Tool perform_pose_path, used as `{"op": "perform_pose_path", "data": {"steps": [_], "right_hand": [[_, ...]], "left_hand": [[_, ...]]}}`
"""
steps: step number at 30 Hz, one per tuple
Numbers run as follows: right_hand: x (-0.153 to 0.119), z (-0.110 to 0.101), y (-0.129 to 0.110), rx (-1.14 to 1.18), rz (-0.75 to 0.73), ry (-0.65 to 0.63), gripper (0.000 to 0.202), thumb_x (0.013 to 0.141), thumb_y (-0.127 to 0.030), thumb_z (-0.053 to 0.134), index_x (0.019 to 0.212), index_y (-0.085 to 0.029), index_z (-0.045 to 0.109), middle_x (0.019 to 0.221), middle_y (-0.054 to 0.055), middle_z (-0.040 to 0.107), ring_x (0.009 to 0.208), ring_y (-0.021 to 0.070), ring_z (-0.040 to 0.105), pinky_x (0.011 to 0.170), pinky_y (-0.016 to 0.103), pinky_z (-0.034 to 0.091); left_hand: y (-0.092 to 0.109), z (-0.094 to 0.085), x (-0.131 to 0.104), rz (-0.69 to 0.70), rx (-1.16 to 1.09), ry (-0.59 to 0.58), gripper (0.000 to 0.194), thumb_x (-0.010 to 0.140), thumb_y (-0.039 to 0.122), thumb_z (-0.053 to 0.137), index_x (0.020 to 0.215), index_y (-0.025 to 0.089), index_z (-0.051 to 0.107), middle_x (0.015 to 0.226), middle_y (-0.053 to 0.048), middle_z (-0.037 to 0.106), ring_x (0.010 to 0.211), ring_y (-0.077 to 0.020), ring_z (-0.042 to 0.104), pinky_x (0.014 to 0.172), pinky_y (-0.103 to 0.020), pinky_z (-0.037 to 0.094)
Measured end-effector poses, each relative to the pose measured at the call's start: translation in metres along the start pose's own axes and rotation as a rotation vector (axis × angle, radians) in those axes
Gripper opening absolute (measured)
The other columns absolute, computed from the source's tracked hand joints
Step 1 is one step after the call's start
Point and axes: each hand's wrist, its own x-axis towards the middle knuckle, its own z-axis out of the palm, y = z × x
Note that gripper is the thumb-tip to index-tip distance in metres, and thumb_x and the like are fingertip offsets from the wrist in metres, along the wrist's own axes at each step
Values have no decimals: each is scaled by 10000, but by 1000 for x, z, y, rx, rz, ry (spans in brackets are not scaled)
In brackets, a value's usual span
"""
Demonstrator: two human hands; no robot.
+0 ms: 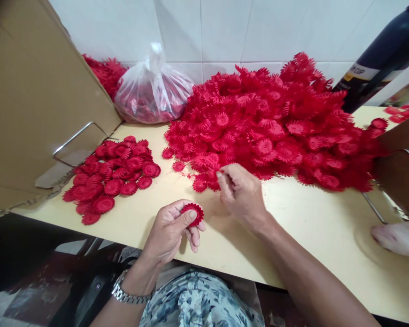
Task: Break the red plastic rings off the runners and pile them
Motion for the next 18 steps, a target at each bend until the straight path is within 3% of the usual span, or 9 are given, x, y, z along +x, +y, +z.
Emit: {"op": "perform_pose_path", "data": {"steps": [4,7,11,15,18], "right_hand": [[2,-1,20,-269,-39,-68,190,842,-147,473,911,-157,650,882,99,649,794,209,603,642,314,485],[3,-1,23,-287,-83,-35,217,831,-156,505,994,-152,648,1001,121,643,902,237,603,747,364,505],[5,-4,11,-71,-96,-22,178,839,-155,525,958,-153,657,939,108,655,849,198,618,725,323,522],[5,-10,-6,262,-2,-157,144,864,-160,516,905,-170,653,829,60,648,737,130,609,602,233,489],[2,-10,-16,474,-11,-286,87,856,-218,556,862,-169,628,725,23,614,642,104,568,558,215,452]], "left_hand": [[1,-2,1,51,-15,68,194,726,272,641,830,113,603,706,-38,665,375,-72,531,336,-186,449],[1,-4,3,57,-18,124,160,718,272,631,753,121,591,613,-13,644,303,-40,446,259,-135,301],[0,-5,4,35,18,167,211,730,326,619,662,142,540,468,35,562,246,-24,366,236,-122,187],[-2,-5,5,43,58,194,319,729,416,639,605,154,505,401,67,483,250,-16,336,245,-117,187],[-4,-4,6,99,108,206,380,728,463,642,565,152,498,391,76,435,284,-13,340,261,-111,225]]}}
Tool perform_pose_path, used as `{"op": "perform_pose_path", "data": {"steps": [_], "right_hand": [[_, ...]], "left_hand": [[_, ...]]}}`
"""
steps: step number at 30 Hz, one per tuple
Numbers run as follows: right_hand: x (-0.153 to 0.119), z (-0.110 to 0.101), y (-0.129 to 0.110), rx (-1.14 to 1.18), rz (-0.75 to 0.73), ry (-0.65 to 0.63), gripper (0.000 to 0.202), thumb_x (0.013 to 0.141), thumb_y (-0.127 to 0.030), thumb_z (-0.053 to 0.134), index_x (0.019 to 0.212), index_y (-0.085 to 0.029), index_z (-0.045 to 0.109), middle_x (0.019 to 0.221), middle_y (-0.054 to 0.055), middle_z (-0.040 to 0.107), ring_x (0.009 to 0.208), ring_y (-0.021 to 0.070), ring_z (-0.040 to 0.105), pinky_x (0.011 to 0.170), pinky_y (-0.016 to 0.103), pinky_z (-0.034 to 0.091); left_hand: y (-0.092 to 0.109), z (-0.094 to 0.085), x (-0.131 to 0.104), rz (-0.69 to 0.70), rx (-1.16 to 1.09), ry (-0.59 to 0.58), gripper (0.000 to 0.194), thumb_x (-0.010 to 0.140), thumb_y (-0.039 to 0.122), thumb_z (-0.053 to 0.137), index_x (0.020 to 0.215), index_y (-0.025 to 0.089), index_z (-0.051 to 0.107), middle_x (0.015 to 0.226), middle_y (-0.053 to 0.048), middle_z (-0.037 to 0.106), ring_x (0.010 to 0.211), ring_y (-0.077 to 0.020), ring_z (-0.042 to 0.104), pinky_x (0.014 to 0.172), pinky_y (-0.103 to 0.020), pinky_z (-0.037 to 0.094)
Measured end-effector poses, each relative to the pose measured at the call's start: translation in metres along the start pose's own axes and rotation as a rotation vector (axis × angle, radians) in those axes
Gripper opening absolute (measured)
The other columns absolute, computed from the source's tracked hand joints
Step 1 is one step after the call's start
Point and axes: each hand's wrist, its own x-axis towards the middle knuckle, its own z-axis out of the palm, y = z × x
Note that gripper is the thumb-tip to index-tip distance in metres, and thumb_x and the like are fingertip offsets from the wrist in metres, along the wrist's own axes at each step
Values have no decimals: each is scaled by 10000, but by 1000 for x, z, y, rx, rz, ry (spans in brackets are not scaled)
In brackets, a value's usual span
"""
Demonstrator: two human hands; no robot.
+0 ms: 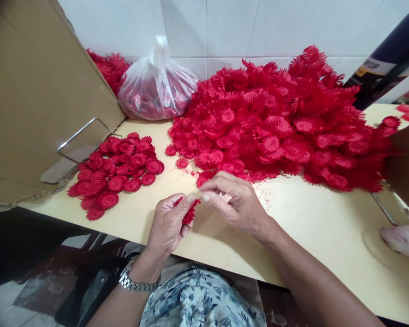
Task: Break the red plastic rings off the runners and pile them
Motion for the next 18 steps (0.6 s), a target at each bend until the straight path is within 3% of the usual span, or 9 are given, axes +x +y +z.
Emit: {"op": "perform_pose_path", "data": {"steps": [5,11,14,18], "right_hand": [[-3,11,-5,83,26,-149,97,845,-215,564,776,-148,576,659,8,581,577,90,530,529,204,419],[-3,5,-1,-53,77,55,138,835,-162,517,700,-166,547,582,-18,548,508,82,492,467,194,372],[-1,-6,14,-307,148,231,120,827,-161,515,725,-173,576,602,-5,575,516,102,512,471,213,398],[0,-17,33,-740,49,230,146,829,-191,526,888,-157,656,857,82,668,759,196,617,652,303,502]], "left_hand": [[-4,3,1,23,13,-63,423,795,522,537,595,149,530,408,68,445,282,-17,355,261,-115,246],[-8,-1,-2,-70,-63,-139,407,762,535,573,629,159,495,414,57,500,239,-39,374,222,-122,215],[-5,-3,-4,-109,-156,-143,405,742,520,603,620,158,470,439,44,530,249,-59,412,215,-134,261],[4,-4,-5,-102,-271,-187,359,779,480,571,697,134,524,619,-21,633,373,-98,537,305,-203,443]]}}
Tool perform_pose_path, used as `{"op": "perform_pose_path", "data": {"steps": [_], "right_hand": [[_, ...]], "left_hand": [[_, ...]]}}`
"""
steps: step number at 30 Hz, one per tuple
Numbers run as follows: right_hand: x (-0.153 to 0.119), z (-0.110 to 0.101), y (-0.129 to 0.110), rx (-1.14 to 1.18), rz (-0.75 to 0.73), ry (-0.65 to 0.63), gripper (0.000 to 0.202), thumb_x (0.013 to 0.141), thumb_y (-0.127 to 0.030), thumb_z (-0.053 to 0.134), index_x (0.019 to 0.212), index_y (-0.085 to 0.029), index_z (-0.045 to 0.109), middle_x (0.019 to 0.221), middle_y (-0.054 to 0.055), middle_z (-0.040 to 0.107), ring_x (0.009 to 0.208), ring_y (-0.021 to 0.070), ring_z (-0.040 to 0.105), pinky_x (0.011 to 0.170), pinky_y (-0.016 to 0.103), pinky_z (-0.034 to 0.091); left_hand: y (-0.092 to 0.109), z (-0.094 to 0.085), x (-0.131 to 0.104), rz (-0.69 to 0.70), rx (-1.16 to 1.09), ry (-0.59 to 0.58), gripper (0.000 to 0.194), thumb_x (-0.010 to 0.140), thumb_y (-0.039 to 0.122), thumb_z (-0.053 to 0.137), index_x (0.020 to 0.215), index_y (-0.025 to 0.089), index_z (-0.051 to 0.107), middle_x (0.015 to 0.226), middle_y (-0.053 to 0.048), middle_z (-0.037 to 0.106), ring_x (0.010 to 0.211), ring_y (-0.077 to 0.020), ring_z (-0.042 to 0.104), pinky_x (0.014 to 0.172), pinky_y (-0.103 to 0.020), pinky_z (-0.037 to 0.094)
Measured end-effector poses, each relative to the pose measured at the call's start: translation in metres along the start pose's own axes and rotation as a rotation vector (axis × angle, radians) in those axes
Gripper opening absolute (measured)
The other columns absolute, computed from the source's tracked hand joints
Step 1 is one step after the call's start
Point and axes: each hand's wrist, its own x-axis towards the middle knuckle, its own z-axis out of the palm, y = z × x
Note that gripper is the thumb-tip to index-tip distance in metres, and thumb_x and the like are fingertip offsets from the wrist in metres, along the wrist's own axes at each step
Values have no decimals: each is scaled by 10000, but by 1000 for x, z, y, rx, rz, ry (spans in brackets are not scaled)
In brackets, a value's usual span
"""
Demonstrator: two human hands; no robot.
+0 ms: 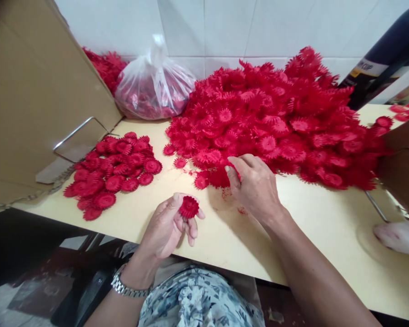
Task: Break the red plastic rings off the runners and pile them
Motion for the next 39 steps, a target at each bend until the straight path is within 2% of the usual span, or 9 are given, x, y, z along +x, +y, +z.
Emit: {"op": "perform_pose_path", "data": {"steps": [4,10,17,21,25,28,30,35,39], "right_hand": [[0,2,1,-7,-57,53,199,827,-210,544,965,-132,664,963,119,668,873,226,624,753,343,529],[0,-4,-17,306,-74,-19,154,841,-163,531,907,-152,670,900,94,664,789,159,632,649,257,529],[-5,-10,-40,824,-107,-317,115,838,-260,576,823,-150,606,733,40,598,646,117,555,565,238,453],[-6,-9,-42,795,-77,-329,201,863,-219,511,668,-173,519,607,-5,505,540,97,470,486,226,364],[-2,-8,-22,442,106,-55,264,841,-195,501,579,-195,464,534,-19,430,484,107,410,454,245,310],[1,-4,-3,93,50,8,119,822,-231,538,737,-182,606,693,49,591,649,180,544,582,300,428],[1,-1,3,5,4,-3,156,821,-256,550,902,-166,649,863,97,650,788,225,585,695,352,473],[0,-5,-10,219,2,5,167,828,-226,553,931,-159,667,833,86,660,757,191,608,663,311,497],[-1,-11,-30,629,11,-183,146,851,-232,547,947,-182,646,786,46,637,671,131,585,560,245,464]], "left_hand": [[4,0,0,-12,-21,-25,216,750,326,628,763,124,553,671,-26,653,399,-90,546,333,-198,457],[-1,1,1,-17,109,106,260,729,341,632,617,146,501,438,41,539,240,-28,366,229,-115,196],[-4,7,6,46,245,153,355,690,484,663,624,153,554,392,75,449,286,-24,353,252,-116,217],[-6,5,5,21,270,118,470,723,582,577,554,147,520,375,53,456,255,-27,349,249,-133,195],[-4,3,3,-36,188,75,488,718,577,587,522,147,466,391,31,498,234,-42,369,230,-138,200],[1,2,2,-52,46,23,424,738,541,581,634,133,531,545,-9,607,316,-87,491,270,-189,384],[3,2,2,-58,-15,-18,353,746,476,598,722,126,558,654,-31,650,392,-106,552,337,-230,474],[1,0,1,-41,25,34,221,723,329,643,704,139,531,537,20,599,313,-71,479,275,-165,382],[-3,1,2,-7,118,110,289,737,404,622,646,157,503,429,54,529,238,-37,375,232,-124,228]]}}
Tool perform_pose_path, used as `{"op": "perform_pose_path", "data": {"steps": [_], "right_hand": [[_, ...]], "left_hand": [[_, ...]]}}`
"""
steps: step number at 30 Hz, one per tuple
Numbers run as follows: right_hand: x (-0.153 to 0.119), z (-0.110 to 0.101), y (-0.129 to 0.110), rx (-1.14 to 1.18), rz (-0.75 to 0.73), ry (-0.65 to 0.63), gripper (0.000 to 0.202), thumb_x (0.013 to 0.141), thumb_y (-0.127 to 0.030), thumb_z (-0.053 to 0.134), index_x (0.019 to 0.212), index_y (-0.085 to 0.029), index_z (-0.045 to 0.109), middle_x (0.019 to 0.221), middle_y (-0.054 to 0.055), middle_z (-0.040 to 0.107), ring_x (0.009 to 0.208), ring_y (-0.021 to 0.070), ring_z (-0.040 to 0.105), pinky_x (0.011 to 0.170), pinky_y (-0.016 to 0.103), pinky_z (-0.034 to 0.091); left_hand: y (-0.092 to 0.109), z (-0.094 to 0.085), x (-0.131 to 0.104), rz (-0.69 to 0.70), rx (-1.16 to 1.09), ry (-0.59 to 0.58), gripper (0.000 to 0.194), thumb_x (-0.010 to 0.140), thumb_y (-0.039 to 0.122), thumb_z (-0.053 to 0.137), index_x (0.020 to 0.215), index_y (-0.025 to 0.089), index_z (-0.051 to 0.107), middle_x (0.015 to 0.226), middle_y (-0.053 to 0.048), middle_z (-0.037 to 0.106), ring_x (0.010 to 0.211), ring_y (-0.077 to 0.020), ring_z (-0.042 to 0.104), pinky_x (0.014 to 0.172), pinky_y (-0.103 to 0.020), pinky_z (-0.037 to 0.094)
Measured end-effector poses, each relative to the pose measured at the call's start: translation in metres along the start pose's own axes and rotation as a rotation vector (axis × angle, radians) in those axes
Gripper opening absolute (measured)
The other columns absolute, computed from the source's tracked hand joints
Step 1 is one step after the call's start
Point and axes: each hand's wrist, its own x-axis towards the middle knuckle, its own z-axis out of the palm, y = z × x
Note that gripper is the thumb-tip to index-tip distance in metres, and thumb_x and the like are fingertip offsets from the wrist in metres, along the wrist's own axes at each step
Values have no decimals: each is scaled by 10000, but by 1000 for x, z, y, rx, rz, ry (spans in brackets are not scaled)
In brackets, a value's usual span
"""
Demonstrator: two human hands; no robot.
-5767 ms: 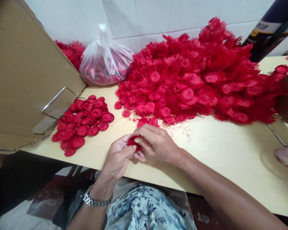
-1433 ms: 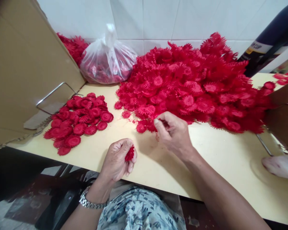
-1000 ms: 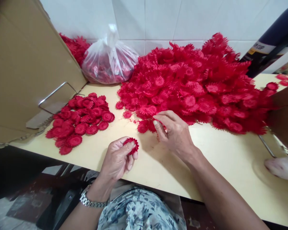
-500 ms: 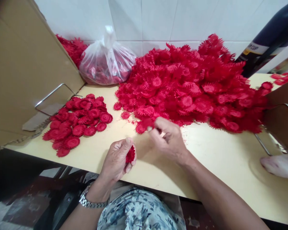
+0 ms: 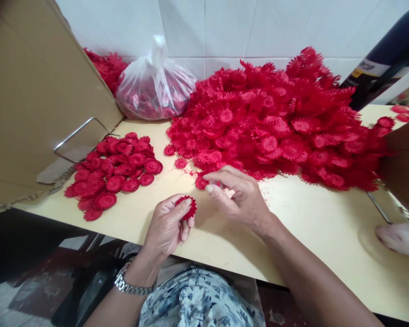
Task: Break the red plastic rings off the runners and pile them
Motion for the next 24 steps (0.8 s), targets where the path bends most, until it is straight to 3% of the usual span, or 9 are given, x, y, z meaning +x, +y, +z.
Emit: {"op": "perform_pose_path", "data": {"steps": [3,6,13,16,19,24], "right_hand": [[-3,8,-6,162,-45,-110,128,839,-255,578,920,-164,618,732,27,612,635,113,560,554,231,452],[-5,14,-7,194,-55,-143,141,795,-268,640,872,-172,572,724,7,598,632,102,541,565,219,447],[-6,13,-9,338,79,-232,93,825,-204,587,890,-174,527,697,-15,597,583,87,544,529,201,442],[-5,12,-7,255,74,-145,24,832,-151,549,847,-170,553,671,-16,591,571,82,539,514,193,423],[-6,14,-5,123,45,-29,83,813,-98,542,820,-180,557,656,-23,577,569,82,526,511,195,409],[-6,14,-6,10,-37,35,143,803,-63,519,836,-196,561,674,-19,582,573,91,535,511,210,419]], "left_hand": [[-1,2,2,42,85,24,324,740,453,616,642,159,524,401,71,490,240,-17,332,239,-114,195],[-1,5,4,60,137,31,372,714,488,635,592,156,520,394,78,451,261,-14,329,247,-116,222],[-10,6,5,12,142,13,485,722,629,540,626,154,536,387,62,465,247,-39,367,239,-136,222],[-12,6,3,22,102,-20,494,750,642,491,643,160,516,399,52,497,239,-47,378,228,-138,228],[-11,7,2,12,67,-63,450,751,591,541,621,163,485,411,53,509,242,-47,395,228,-135,255],[-6,7,2,-38,49,-146,380,749,516,591,648,160,503,439,48,536,249,-65,444,231,-146,301]]}}
